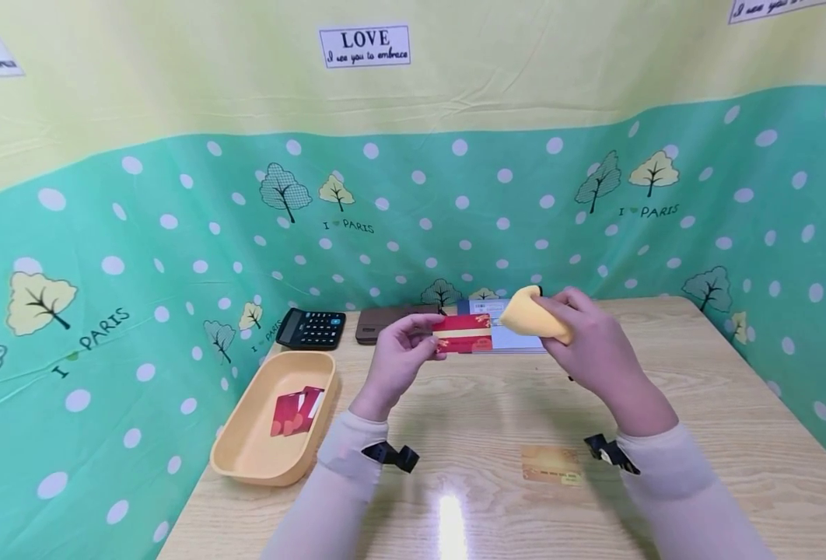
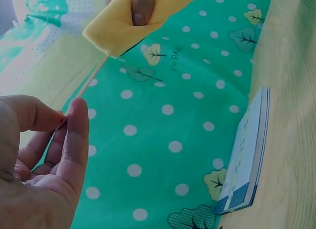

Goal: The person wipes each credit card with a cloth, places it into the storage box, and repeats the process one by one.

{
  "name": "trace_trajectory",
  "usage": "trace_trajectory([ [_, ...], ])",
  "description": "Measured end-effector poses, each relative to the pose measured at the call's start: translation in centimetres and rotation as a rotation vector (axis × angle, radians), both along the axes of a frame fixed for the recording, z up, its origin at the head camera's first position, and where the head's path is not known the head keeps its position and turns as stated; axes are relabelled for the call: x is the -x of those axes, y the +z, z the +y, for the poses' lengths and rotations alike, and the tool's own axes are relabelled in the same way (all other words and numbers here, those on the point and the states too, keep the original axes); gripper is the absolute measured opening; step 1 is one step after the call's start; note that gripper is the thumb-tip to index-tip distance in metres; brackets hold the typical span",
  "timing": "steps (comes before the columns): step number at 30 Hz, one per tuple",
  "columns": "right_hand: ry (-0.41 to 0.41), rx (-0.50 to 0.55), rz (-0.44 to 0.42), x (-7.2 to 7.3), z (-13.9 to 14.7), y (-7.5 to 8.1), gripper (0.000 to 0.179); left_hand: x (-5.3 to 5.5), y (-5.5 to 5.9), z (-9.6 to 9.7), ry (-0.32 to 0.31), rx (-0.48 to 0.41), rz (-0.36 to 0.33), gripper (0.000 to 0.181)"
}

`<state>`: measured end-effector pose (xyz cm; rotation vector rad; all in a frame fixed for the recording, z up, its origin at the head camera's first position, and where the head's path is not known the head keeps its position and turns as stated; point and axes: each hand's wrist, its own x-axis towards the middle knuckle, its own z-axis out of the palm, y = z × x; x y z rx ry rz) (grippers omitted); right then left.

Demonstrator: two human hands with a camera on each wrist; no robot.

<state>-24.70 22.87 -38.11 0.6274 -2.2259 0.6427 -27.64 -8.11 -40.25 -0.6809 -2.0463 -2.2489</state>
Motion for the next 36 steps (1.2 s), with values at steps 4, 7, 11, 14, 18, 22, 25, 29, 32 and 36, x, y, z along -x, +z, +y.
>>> trace_trajectory([
  [4, 0.004, 0.009, 0.0, -0.05, 0.13, 0.1, 0.057, 0.04, -0.08, -0.08, -0.008, 0.043, 0.012, 0.045],
  [7, 0.002, 0.016, -0.001, -0.1, 0.24, 0.14, 0.058, 0.09, -0.17, -0.13, 0.015, 0.078, 0.05, 0.045],
  [11, 0.002, 0.032, 0.004, -0.16, 0.46, 0.24, 0.057, 0.29, -0.42, -0.01, 0.099, 0.064, 0.089, 0.026],
  [14, 0.008, 0.043, 0.007, -0.2, 0.61, 0.39, 0.054, 0.43, -0.58, 0.15, 0.15, 0.007, 0.082, 0.021],
  [18, 0.003, 0.052, 0.005, -0.25, 0.79, 0.57, 0.054, 0.48, -0.65, 0.22, 0.146, -0.073, 0.046, 0.018],
  [22, 0.001, 0.06, 0.009, -0.21, 0.9, 0.68, 0.057, 0.55, -0.58, 0.14, 0.1, -0.105, 0.026, 0.026],
  [25, 0.008, 0.064, 0.017, -0.07, 0.83, 0.75, 0.056, 0.59, -0.44, 0.09, 0.082, -0.108, 0.022, 0.036],
  [29, 0.013, 0.073, 0.013, 0.0, 0.64, 0.76, 0.056, 0.59, -0.33, 0.17, 0.071, -0.104, 0.015, 0.04],
  [32, 0.01, 0.076, 0.006, -0.02, 0.6, 0.65, 0.056, 0.52, -0.4, 0.34, 0.056, -0.11, 0.006, 0.038],
  [36, 0.004, 0.078, 0.005, 0.01, 0.65, 0.62, 0.057, 0.54, -0.48, 0.43, 0.044, -0.111, 0.0, 0.037],
])
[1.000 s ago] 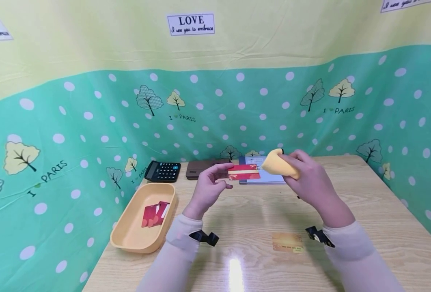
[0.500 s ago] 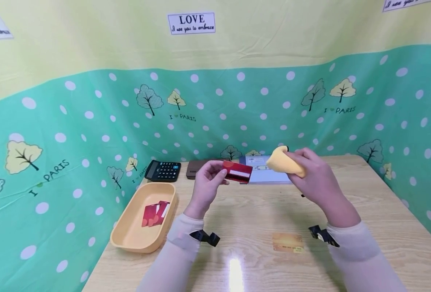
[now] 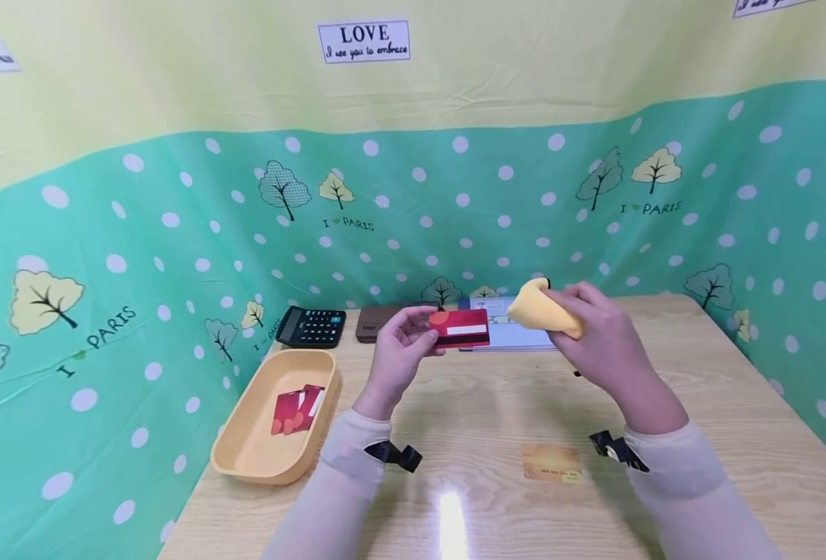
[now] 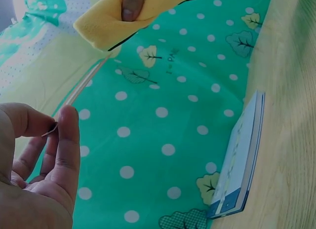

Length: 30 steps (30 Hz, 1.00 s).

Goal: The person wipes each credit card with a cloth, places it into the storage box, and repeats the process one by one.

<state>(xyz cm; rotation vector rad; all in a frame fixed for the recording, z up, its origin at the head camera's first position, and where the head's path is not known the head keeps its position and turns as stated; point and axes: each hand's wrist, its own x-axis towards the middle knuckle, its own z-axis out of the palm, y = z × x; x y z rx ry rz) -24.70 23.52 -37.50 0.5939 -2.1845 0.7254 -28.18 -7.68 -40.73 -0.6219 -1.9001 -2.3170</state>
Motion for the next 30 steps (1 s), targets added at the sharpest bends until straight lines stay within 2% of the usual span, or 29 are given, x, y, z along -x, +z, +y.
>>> trace_trajectory([
  [15, 0.015, 0.036, -0.007, 0.1, -0.7, 0.3, 0.057, 0.3, 0.2, 0.2, 0.006, 0.041, 0.002, 0.035],
  [24, 0.077, 0.014, -0.032, 0.0, -2.2, -0.5, 0.055, 0.2, -0.4, 0.7, -0.041, 0.03, -0.021, 0.038],
  [30, 0.113, -0.034, -0.043, -0.2, -3.1, -1.0, 0.053, -0.1, -0.6, 1.1, -0.062, 0.055, -0.018, 0.038],
])
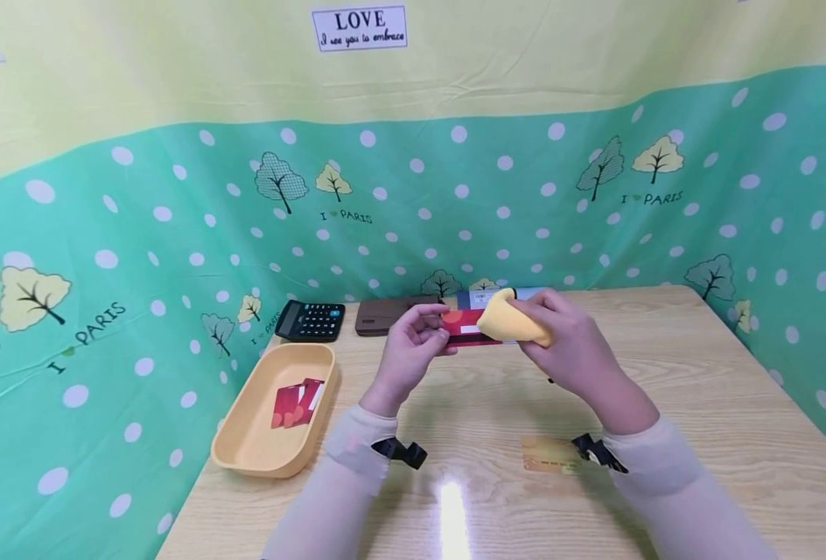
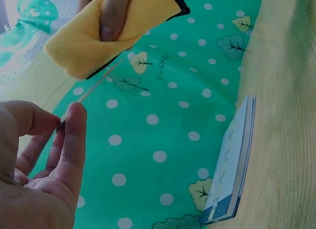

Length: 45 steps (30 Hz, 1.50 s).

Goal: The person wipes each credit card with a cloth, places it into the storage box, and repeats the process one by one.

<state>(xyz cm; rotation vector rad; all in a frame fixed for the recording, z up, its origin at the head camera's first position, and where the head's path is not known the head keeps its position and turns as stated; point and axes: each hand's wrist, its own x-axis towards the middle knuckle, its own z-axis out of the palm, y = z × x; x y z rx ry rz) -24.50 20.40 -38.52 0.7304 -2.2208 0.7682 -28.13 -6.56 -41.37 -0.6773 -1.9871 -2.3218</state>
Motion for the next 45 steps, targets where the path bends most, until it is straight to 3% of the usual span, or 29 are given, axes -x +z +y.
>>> trace_trajectory([
  [7, -0.023, -0.027, -0.037, -0.1, -0.4, -0.1, 0.056, -0.3, 0.3, 0.3, -0.033, 0.001, 0.019, 0.04],
  [14, -0.013, -0.072, -0.004, -0.1, -1.1, -0.5, 0.056, -0.6, 0.4, 0.7, -0.071, -0.002, 0.02, 0.04],
  [22, -0.011, -0.116, -0.022, -0.2, -1.6, -0.5, 0.058, -0.6, 0.4, 0.5, -0.03, -0.01, 0.024, 0.04],
  [31, -0.033, -0.089, -0.023, -0.2, -1.0, -0.6, 0.055, -0.9, -0.4, 0.9, -0.086, 0.022, -0.007, 0.038],
  [38, 0.002, -0.111, -0.039, -0.5, -1.6, -0.9, 0.054, -1.1, -0.2, 0.7, -0.044, -0.009, -0.007, 0.038],
  [45, -0.05, -0.086, -0.035, -0.3, -0.7, -0.5, 0.056, -1.1, 0.2, 0.8, -0.059, 0.019, -0.008, 0.039],
])
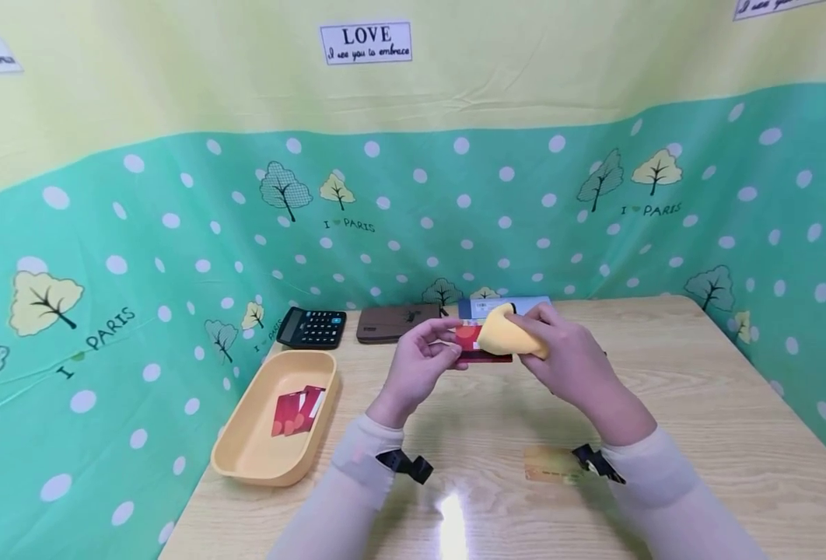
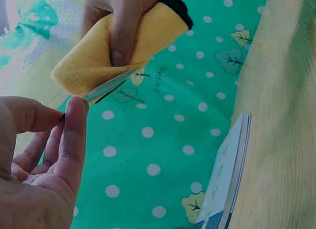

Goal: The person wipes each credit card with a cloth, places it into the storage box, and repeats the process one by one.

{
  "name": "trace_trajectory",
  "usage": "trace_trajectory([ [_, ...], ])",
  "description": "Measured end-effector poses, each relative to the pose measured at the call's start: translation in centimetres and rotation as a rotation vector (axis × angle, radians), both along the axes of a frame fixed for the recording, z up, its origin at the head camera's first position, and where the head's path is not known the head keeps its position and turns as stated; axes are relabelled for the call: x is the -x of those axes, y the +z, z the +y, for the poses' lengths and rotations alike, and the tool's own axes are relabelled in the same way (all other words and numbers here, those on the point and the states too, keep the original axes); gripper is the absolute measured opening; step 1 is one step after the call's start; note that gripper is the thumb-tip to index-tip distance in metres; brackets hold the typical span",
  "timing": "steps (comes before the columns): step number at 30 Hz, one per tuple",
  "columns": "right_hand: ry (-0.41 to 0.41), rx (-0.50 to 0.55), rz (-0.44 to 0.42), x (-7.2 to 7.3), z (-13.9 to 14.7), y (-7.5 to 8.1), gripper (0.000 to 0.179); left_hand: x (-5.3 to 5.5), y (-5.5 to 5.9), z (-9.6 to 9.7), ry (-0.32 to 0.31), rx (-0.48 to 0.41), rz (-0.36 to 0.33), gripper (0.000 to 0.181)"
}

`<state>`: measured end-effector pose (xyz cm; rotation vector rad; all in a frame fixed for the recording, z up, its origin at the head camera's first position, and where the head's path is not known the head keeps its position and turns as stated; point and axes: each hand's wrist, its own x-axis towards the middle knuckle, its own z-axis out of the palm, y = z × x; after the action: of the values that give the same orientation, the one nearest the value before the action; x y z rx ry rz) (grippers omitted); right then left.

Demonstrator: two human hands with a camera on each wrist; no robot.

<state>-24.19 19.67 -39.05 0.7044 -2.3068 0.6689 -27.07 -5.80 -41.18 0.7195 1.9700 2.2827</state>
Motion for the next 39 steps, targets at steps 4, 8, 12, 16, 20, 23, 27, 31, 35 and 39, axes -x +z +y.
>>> trace_trajectory([
  [4, 0.012, 0.007, 0.034, 0.1, -0.1, 0.1, 0.056, 0.0, 0.0, 0.3, -0.028, -0.001, 0.011, 0.038],
  [8, 0.039, -0.002, 0.043, 0.2, -0.7, 0.2, 0.055, 0.2, 0.1, 0.3, -0.026, -0.024, 0.021, 0.038],
  [12, 0.053, -0.03, 0.035, 0.1, -1.0, 0.2, 0.055, 0.3, 0.3, 0.0, 0.004, -0.046, 0.038, 0.039],
  [16, 0.029, -0.029, 0.035, 0.1, -0.7, 0.3, 0.055, 0.3, 0.6, -0.5, 0.041, -0.063, 0.045, 0.039],
  [20, -0.001, 0.002, 0.053, 0.2, -0.2, 0.3, 0.054, 0.2, 0.6, -0.5, 0.022, -0.051, 0.039, 0.039],
  [23, 0.001, 0.005, 0.057, 0.2, -0.3, 0.2, 0.053, 0.1, 0.4, -0.2, -0.022, -0.025, 0.039, 0.038],
  [27, 0.018, -0.017, 0.053, 0.0, -0.9, 0.1, 0.053, 0.0, 0.1, 0.2, -0.032, -0.019, 0.049, 0.037],
  [31, 0.021, -0.04, 0.034, -0.2, -1.1, 0.2, 0.053, 0.1, -0.2, 0.2, -0.004, -0.038, 0.052, 0.039],
  [35, 0.016, -0.058, 0.016, -0.3, -0.9, 0.1, 0.054, 0.2, -0.1, -0.1, 0.02, -0.053, 0.057, 0.04],
  [39, 0.011, -0.049, 0.011, -0.2, -0.3, 0.1, 0.054, 0.3, 0.1, -0.5, 0.035, -0.061, 0.067, 0.04],
])
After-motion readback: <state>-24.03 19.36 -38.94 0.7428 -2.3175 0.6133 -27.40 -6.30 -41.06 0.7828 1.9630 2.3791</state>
